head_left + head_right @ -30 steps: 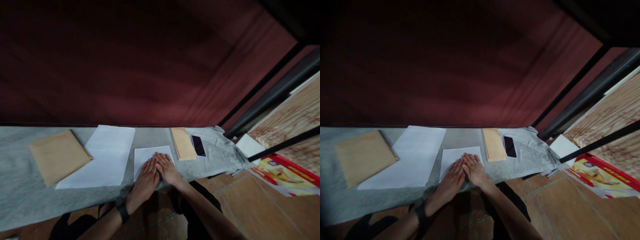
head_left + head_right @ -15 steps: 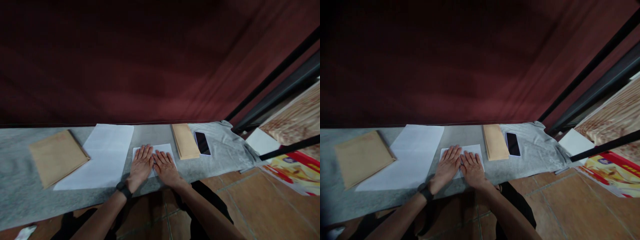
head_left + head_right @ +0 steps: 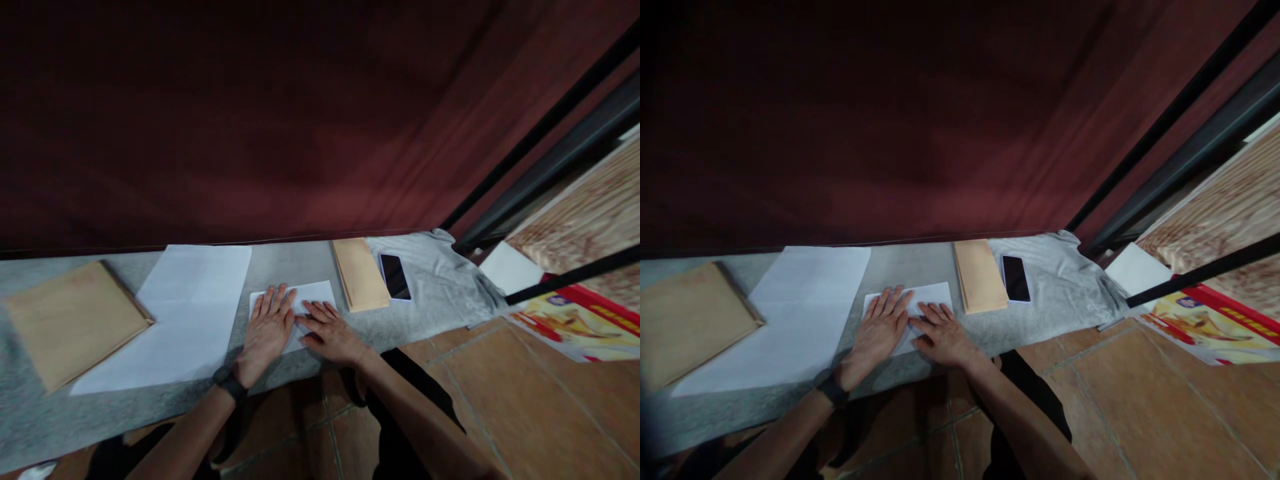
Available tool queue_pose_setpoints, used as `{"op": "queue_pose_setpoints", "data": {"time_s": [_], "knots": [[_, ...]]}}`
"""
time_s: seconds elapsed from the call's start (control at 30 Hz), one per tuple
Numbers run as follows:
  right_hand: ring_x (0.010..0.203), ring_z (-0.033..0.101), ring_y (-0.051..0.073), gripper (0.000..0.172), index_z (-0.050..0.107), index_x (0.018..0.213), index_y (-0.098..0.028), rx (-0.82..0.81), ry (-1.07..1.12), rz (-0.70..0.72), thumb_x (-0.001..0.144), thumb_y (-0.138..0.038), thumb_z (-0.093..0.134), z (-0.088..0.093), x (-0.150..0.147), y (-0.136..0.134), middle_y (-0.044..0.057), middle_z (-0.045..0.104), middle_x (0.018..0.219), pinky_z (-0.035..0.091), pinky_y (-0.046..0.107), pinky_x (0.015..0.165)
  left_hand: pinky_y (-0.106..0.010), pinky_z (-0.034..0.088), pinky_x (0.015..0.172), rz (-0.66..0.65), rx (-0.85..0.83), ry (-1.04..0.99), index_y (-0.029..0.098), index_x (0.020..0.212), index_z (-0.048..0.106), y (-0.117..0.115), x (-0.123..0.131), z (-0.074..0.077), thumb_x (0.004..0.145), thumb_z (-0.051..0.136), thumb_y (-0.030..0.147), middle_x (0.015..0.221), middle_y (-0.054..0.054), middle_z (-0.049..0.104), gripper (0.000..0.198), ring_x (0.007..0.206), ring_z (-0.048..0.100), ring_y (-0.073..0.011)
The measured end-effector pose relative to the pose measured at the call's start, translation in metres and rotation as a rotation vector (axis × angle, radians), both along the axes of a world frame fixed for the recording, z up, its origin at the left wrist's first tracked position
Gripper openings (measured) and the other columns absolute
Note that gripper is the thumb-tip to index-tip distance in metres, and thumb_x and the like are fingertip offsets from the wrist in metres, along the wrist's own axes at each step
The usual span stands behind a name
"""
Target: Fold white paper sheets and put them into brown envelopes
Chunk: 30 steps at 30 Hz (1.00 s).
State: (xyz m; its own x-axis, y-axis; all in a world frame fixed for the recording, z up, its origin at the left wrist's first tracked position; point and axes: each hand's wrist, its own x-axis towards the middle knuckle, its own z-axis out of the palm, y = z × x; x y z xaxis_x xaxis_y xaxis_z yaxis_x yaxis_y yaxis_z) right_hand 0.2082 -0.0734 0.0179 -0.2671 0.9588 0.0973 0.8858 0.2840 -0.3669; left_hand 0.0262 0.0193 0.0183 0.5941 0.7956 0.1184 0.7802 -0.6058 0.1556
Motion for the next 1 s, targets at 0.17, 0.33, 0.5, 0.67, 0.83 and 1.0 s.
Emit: {"op": "queue_pose_setpoints", "data": {"time_s": [0.17, 0.33, 0.5, 0.67, 0.83, 1.0], "knots": [[0.152, 0.031, 0.020, 0.046, 0.060, 0.140, -0.037, -0.054, -0.005, 0.077, 0.095, -0.036, 0.069, 0.006, 0.013, -0.004, 0.003, 0.034, 0.165, 0.024, 0.045, 0.126, -0.051, 0.022, 0.125, -0.008, 0.023, -0.027, 0.023, 0.153, 0.046, 0.002, -0.001, -0.004, 0.102, 0.031, 0.028, 0.162, -0.005, 0.040, 0.054, 0.154, 0.027, -0.0280], [0.152, 0.033, 0.018, 0.042, 0.063, 0.136, -0.039, -0.101, -0.002, 0.129, 0.095, -0.034, 0.069, 0.010, 0.023, -0.012, -0.001, 0.035, 0.165, 0.023, 0.041, 0.126, -0.052, 0.022, 0.125, 0.046, 0.063, 0.006, 0.020, 0.154, 0.045, 0.007, -0.007, -0.006, 0.101, 0.029, 0.029, 0.161, -0.008, 0.040, 0.056, 0.153, 0.030, -0.0285], [0.152, 0.032, 0.016, 0.041, 0.062, 0.135, -0.043, -0.132, 0.054, 0.156, 0.096, -0.033, 0.068, 0.014, 0.030, -0.021, -0.005, 0.034, 0.165, 0.024, 0.041, 0.126, -0.051, 0.024, 0.125, 0.062, 0.065, 0.014, 0.021, 0.154, 0.046, 0.008, -0.008, -0.006, 0.100, 0.030, 0.029, 0.161, -0.008, 0.040, 0.056, 0.153, 0.032, -0.0273], [0.146, 0.042, 0.016, 0.032, 0.068, 0.130, -0.037, -0.111, 0.173, 0.135, 0.099, -0.033, 0.063, 0.013, 0.032, -0.019, -0.003, 0.051, 0.155, 0.031, 0.042, 0.124, -0.053, 0.023, 0.125, 0.078, 0.055, 0.028, 0.022, 0.154, 0.044, 0.007, -0.008, 0.000, 0.101, 0.031, 0.030, 0.163, -0.008, 0.038, 0.056, 0.153, 0.030, -0.0271], [0.140, 0.051, 0.016, 0.040, 0.060, 0.142, -0.023, 0.000, 0.310, -0.102, 0.107, -0.033, 0.042, 0.012, 0.019, -0.003, 0.006, 0.059, 0.148, 0.041, 0.038, 0.119, -0.050, 0.017, 0.128, -0.003, 0.084, -0.011, 0.013, 0.155, 0.041, -0.010, -0.002, 0.011, 0.101, 0.031, 0.029, 0.164, -0.010, 0.036, 0.057, 0.156, 0.023, -0.0263], [0.149, 0.039, 0.019, 0.050, 0.044, 0.154, -0.020, 0.051, 0.197, -0.186, 0.109, -0.038, 0.032, 0.006, -0.005, 0.010, 0.008, 0.045, 0.159, 0.036, 0.045, 0.122, -0.048, 0.021, 0.128, -0.116, 0.029, -0.021, 0.006, 0.153, 0.041, -0.031, 0.008, 0.005, 0.100, 0.033, 0.027, 0.163, -0.014, 0.037, 0.057, 0.155, 0.027, -0.0264]]}}
